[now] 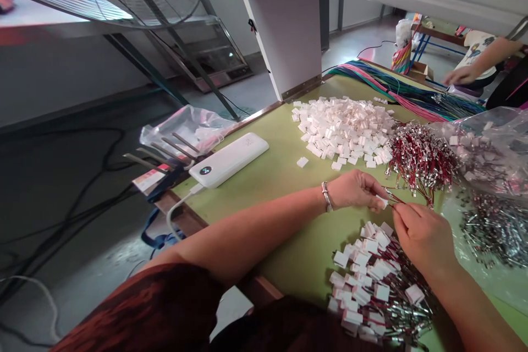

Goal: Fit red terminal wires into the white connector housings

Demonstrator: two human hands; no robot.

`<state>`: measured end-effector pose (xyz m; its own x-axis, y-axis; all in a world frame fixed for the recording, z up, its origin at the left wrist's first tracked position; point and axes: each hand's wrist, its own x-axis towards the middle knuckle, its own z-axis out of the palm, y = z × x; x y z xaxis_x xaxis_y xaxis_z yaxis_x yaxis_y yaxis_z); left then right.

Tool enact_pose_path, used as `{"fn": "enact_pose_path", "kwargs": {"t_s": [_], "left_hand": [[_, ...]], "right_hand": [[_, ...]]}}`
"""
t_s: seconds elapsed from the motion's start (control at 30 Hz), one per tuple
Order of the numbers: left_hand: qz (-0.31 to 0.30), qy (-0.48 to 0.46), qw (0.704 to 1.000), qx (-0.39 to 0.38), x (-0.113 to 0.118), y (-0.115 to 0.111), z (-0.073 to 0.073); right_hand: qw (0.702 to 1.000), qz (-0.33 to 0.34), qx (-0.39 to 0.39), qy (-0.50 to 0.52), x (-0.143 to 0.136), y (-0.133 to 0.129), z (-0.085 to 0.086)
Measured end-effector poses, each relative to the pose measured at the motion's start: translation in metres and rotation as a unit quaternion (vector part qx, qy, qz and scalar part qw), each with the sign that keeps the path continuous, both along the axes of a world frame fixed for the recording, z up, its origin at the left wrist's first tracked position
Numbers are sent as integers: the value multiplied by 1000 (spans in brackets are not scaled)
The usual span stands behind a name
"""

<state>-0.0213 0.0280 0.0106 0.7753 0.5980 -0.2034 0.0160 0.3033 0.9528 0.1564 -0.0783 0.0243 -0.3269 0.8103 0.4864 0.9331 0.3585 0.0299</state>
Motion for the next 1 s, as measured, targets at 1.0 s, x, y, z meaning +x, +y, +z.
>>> {"fn": "enact_pose_path", "kwargs": {"t_s": [1.0], "left_hand": [[-72, 32, 917, 391, 3, -18, 5]], "right_hand": [[990, 62, -77, 99, 8, -6, -19]]}}
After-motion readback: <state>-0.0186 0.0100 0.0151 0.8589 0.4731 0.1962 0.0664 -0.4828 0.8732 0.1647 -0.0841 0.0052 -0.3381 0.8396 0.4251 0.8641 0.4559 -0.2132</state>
